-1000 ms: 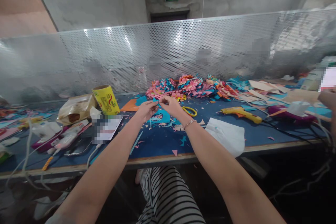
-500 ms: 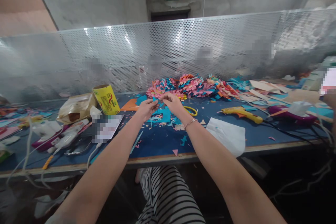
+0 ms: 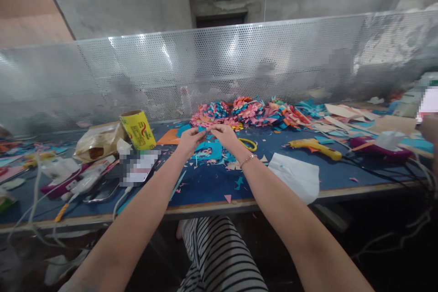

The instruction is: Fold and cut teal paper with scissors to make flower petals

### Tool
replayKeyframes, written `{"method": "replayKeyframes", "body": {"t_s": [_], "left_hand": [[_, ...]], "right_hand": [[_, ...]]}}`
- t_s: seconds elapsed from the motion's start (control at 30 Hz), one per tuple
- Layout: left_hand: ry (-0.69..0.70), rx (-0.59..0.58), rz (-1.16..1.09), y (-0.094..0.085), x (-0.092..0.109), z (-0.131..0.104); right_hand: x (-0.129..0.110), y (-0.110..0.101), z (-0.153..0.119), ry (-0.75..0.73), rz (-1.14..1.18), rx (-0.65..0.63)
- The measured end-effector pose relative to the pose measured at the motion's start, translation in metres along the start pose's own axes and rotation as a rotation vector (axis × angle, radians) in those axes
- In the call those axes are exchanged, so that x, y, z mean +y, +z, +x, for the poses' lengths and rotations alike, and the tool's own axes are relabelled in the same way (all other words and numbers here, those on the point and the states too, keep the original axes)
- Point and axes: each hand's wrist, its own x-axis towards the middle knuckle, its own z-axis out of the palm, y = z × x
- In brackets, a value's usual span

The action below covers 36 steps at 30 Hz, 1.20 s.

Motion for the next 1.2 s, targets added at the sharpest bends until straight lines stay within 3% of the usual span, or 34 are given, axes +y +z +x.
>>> {"method": "replayKeyframes", "body": {"t_s": [0.47, 1.2], "left_hand": [[0.261, -0.034, 0.5, -0.0057, 0.0042, -0.0011], [0.236, -0.042, 0.501, -0.0065, -0.0012, 0.0009]], "right_hand": [[-0.0047, -0.0017, -0.0007, 0.015, -0.05, 0.027], [-0.0018, -0.0007, -0.0001, 0.045, 0.028, 0.036]]}}
